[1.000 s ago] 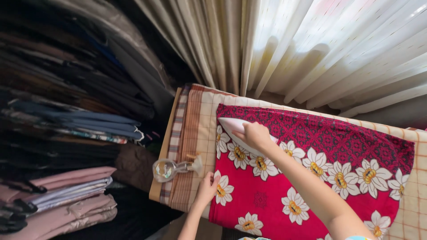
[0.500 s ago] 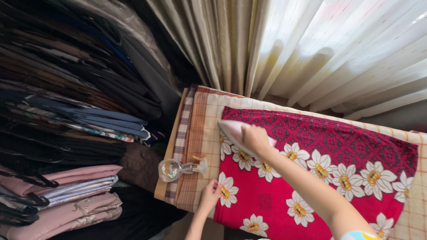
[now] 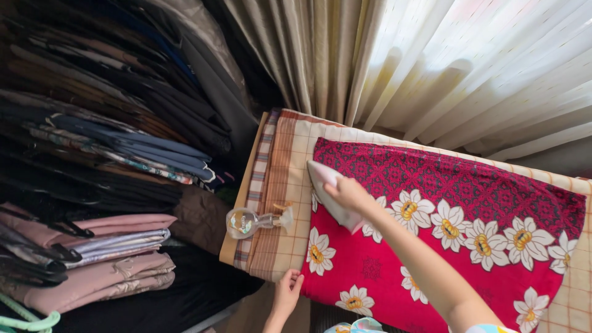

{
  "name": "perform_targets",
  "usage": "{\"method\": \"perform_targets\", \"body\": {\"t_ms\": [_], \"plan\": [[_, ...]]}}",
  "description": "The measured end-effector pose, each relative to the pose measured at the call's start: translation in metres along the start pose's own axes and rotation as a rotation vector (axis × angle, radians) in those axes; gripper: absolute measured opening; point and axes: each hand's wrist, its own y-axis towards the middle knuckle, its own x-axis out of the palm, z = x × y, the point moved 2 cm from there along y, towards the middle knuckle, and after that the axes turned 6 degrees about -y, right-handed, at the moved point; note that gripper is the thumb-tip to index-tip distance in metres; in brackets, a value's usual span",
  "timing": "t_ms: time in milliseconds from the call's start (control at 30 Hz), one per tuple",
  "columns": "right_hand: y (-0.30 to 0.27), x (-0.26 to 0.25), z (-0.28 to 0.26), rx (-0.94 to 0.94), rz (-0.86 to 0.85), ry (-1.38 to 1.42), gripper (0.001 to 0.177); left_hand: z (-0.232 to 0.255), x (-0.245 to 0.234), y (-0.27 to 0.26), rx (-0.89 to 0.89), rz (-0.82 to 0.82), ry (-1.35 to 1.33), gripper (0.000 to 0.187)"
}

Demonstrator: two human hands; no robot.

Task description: The recorder is seen ironing and folding different pieces of clothing on an ironing board.

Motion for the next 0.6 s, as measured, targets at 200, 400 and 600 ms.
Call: {"method": "perform_targets", "body": {"t_ms": [200, 400, 600], "plan": [[-0.069, 0.037, -0.005, -0.036, -0.003, 0.101, 0.049, -0.012, 0.014, -0.003, 0.099, 0.091, 0.052, 0.014], [-0.141, 0.061, -0.01, -0.059, 0.002, 0.156, 0.041, -0.015, 0.018, -0.006, 0.14, 0.183, 0.028, 0.016], [-0.227, 0.071, 0.002, -0.08, -0.154, 0.098, 0.038, -0.007, 0.017, -0.001, 0.142, 0.295, -0.076, 0.023]]}}
